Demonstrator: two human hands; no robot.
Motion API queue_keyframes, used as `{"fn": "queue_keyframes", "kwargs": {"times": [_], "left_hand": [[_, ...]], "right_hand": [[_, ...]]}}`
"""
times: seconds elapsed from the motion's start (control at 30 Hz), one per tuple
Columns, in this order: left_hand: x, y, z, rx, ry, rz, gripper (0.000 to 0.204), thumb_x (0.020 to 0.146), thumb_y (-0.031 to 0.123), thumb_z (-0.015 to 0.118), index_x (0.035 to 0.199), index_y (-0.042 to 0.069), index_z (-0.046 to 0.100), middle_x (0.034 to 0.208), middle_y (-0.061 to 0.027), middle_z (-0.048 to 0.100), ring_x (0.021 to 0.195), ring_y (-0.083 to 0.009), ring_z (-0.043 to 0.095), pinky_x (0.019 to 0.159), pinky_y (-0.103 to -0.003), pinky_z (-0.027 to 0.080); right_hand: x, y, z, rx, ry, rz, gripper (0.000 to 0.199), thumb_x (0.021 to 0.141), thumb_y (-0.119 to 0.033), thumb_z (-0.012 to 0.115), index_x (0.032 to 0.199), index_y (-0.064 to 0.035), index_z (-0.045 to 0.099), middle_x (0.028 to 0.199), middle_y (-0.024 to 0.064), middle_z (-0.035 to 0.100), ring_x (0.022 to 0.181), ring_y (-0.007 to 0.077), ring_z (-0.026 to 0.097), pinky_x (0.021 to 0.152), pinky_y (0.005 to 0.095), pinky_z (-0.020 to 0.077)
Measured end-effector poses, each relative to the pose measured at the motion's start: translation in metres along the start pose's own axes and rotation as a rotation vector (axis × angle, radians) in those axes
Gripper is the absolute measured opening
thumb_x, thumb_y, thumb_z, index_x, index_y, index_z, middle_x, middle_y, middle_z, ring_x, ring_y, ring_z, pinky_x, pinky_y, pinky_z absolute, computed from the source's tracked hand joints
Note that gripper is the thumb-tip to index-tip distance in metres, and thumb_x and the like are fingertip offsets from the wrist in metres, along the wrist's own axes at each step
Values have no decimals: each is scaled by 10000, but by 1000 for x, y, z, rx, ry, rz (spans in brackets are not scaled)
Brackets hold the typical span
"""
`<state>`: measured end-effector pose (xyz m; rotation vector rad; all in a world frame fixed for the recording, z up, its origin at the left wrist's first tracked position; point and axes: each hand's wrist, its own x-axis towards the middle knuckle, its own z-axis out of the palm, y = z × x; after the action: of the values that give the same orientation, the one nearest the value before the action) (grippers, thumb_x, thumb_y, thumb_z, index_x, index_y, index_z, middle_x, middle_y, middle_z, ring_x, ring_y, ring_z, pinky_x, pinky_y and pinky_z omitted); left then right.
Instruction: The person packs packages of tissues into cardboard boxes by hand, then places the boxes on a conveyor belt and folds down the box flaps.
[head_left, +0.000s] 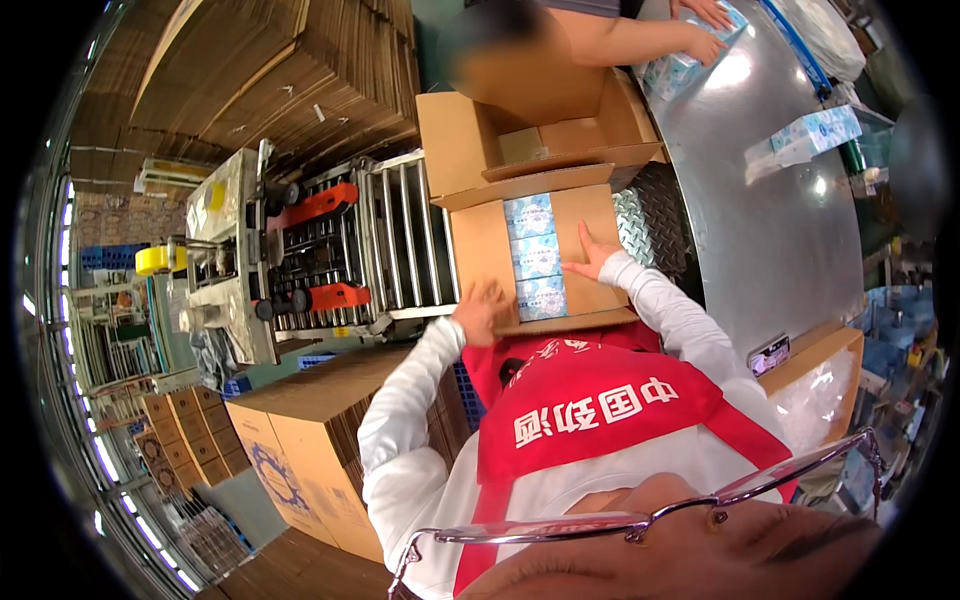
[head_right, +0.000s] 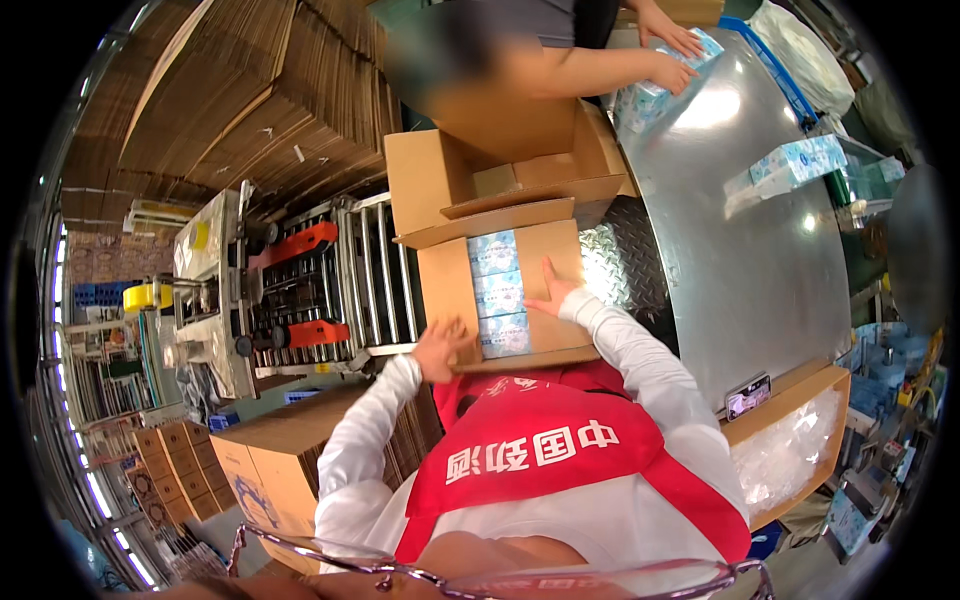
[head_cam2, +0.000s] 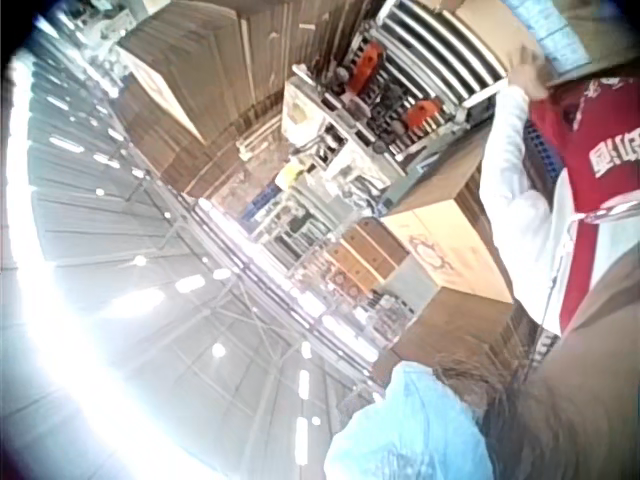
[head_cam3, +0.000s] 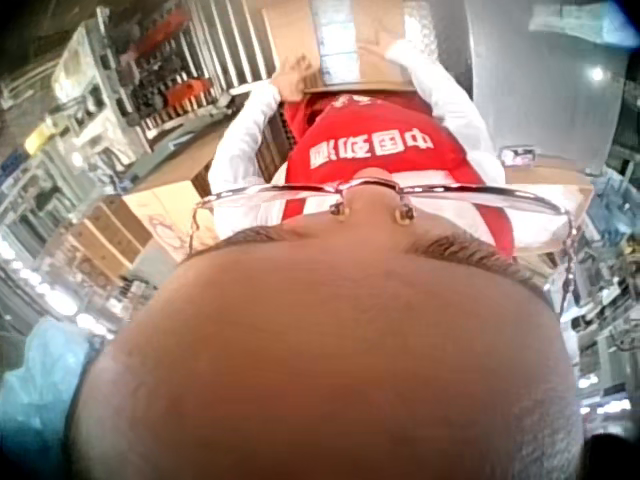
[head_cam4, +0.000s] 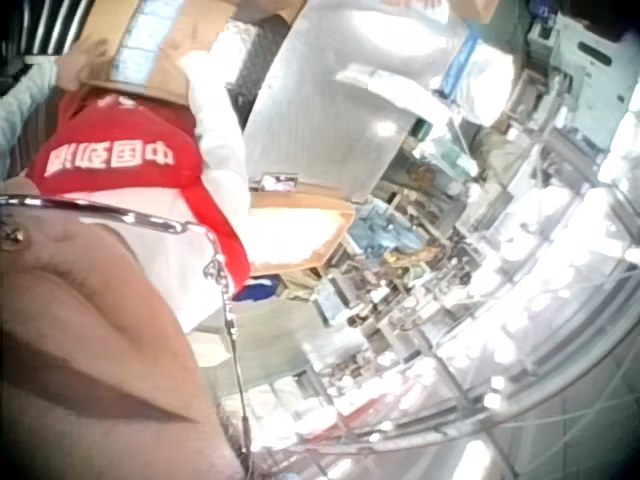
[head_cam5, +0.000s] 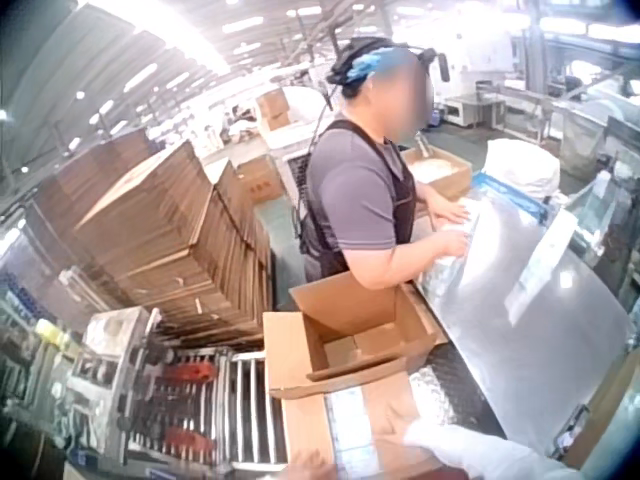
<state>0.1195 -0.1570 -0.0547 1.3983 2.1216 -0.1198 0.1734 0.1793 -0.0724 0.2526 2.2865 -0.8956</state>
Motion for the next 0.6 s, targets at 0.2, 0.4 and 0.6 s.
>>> {"fn": "queue_keyframes", "kwargs": {"times": [0.2, 0.4, 0.6], "left_hand": [[44, -45, 10, -547, 486, -751, 1465, 519, 590, 902, 1585, 151, -3, 1591, -267, 190, 1473, -414, 213, 1195, -564, 128], [64, -34, 93, -1180, 1027, -620, 1280, 769, 399, 828, 1536, -13, -110, 1515, -343, 272, 1409, -422, 328, 1166, -422, 296], [61, -16, 71, -1175, 842, -930, 1168, 842, 575, 691, 1565, 69, -74, 1472, -327, 385, 1283, -456, 489, 1044, -464, 426]], "right_hand": [[13, -34, -63, -486, 1026, -494, 786, 839, -312, 714, 1487, -41, 360, 1538, 169, 340, 1452, 393, 248, 1180, 572, 175], [-4, 51, 62, -513, 897, -548, 796, 831, -316, 704, 1474, -1, 357, 1525, 209, 359, 1455, 368, 264, 1175, 625, 116], [18, 68, 37, -95, 896, -386, 596, 977, -298, 532, 1423, 72, 394, 1360, 259, 495, 1270, 432, 446, 1137, 451, 302]]}}
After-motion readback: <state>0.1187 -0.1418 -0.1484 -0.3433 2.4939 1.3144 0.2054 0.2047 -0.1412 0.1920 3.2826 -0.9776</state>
